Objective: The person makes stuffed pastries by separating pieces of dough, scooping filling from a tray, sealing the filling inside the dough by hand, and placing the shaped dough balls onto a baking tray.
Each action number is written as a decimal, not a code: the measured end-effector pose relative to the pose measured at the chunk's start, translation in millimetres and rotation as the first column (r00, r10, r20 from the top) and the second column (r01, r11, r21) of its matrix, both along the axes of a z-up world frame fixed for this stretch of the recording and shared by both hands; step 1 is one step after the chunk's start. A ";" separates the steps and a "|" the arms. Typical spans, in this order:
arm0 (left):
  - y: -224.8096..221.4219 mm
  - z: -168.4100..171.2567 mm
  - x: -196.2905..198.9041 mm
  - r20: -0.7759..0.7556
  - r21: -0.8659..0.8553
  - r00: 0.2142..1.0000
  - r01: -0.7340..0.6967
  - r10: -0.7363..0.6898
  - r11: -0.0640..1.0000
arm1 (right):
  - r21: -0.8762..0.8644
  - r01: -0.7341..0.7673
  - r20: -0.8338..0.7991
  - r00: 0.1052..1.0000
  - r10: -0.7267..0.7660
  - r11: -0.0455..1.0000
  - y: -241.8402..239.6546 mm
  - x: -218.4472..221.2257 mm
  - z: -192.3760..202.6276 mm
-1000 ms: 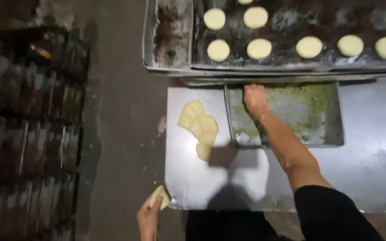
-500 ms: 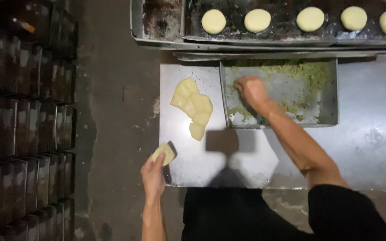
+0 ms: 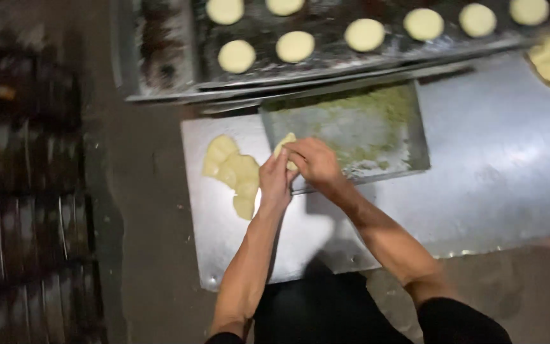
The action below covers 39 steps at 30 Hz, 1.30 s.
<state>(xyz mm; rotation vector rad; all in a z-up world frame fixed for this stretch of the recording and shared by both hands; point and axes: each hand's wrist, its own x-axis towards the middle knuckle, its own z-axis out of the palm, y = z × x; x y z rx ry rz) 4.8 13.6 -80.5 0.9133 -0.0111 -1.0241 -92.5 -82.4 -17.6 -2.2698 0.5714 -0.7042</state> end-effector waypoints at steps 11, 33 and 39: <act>-18.2 -17.2 -17.0 -0.027 -0.026 0.990 0.141 -0.141 0.990 | 0.291 0.039 0.005 0.999 -0.042 0.956 -61.8 -53.2 -80.0; 116.6 118.4 -0.8 0.862 -0.070 0.491 -0.130 0.125 0.989 | -0.006 -0.003 -0.166 0.986 0.002 1.000 109.3 -1.4 130.9; 153.8 97.6 30.9 0.266 -0.117 0.960 -0.057 0.086 0.992 | -0.411 -0.122 0.190 0.958 0.215 0.903 181.2 13.3 127.7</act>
